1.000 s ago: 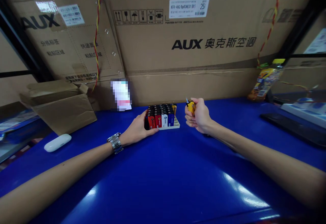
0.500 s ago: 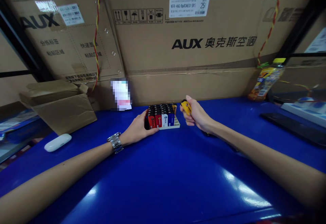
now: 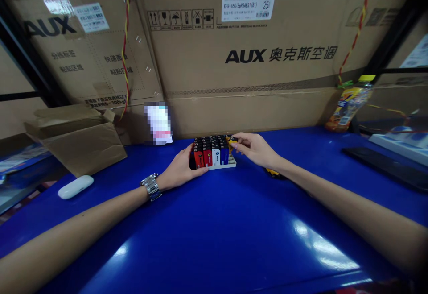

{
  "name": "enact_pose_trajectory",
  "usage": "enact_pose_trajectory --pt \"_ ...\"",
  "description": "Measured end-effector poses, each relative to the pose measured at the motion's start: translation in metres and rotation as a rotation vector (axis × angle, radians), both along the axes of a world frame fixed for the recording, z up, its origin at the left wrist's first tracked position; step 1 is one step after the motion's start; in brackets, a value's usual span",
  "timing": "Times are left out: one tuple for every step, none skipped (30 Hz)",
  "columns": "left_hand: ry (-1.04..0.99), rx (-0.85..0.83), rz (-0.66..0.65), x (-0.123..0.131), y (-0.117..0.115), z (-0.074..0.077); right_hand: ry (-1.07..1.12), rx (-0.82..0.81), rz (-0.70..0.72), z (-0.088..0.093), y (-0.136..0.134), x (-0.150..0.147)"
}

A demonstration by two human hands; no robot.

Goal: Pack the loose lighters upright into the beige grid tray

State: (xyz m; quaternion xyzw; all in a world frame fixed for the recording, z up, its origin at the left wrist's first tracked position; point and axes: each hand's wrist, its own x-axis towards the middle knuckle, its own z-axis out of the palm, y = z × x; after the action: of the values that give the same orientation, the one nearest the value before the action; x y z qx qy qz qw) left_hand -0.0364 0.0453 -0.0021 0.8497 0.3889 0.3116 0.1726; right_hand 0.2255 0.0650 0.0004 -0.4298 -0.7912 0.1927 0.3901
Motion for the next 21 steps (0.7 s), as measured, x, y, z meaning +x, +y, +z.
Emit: enact_pose_trajectory --pt "-0.001 -0.005 0.002 0.000 0.000 0.000 -0.011 -0.005 0.006 -0.001 0.000 0.000" --pt "-0.003 -0.008 0.003 0.000 0.000 0.000 -0.017 -0.010 0.009 -0.002 0.000 0.000" --pt "-0.004 -0.010 0.005 0.000 0.001 -0.001 -0.016 -0.014 0.011 -0.002 -0.001 0.000" --pt "-0.003 -0.009 0.005 0.000 0.001 -0.001 -0.009 -0.018 0.011 -0.002 -0.002 -0.001" --pt "-0.001 -0.007 0.004 0.000 0.001 -0.001 0.003 -0.021 0.009 -0.001 -0.003 -0.002" --pt "0.001 -0.005 0.003 0.000 0.001 -0.001 0.014 -0.022 0.006 0.001 -0.005 -0.003" --pt "0.003 -0.005 0.002 0.000 0.001 0.000 0.023 -0.019 0.000 0.002 -0.006 -0.003" --pt "0.005 -0.007 0.003 0.000 0.001 0.000 0.026 -0.013 -0.006 0.004 -0.007 -0.004" --pt "0.006 -0.009 0.004 0.000 0.001 0.000 0.024 -0.001 -0.015 0.005 -0.009 -0.005" --pt "0.008 -0.012 0.006 0.000 0.001 0.000 0.015 0.013 -0.023 0.007 -0.010 -0.005" --pt "0.009 -0.014 0.007 0.000 0.000 0.000 -0.005 0.029 -0.029 0.009 -0.011 -0.004" --pt "0.011 -0.014 0.008 0.000 0.000 0.000 -0.034 0.046 -0.033 0.011 -0.012 -0.004" --pt "0.013 -0.012 0.009 -0.001 0.000 0.001 -0.070 0.062 -0.036 0.013 -0.012 -0.003" --pt "0.016 -0.010 0.011 -0.001 0.000 0.001 -0.106 0.077 -0.039 0.014 -0.013 -0.002" --pt "0.019 -0.008 0.013 -0.001 0.000 0.001 -0.139 0.092 -0.046 0.016 -0.013 -0.001" --pt "0.023 -0.007 0.015 -0.001 0.000 0.001 -0.167 0.108 -0.056 0.018 -0.014 0.000" --pt "0.026 -0.005 0.017 -0.001 0.000 0.000 -0.190 0.127 -0.068 0.019 -0.014 0.001" --pt "0.029 -0.005 0.016 -0.001 0.000 0.000 -0.210 0.148 -0.077 0.021 -0.015 0.002" --pt "0.029 -0.005 0.015 -0.001 0.000 0.000 -0.231 0.169 -0.080 0.022 -0.015 0.003" --pt "0.028 -0.006 0.014 -0.001 0.000 0.000 -0.248 0.187 -0.078 0.023 -0.016 0.003" --pt "0.027 -0.007 0.015 -0.001 0.000 0.000 -0.259 0.196 -0.070 0.024 -0.016 0.003"
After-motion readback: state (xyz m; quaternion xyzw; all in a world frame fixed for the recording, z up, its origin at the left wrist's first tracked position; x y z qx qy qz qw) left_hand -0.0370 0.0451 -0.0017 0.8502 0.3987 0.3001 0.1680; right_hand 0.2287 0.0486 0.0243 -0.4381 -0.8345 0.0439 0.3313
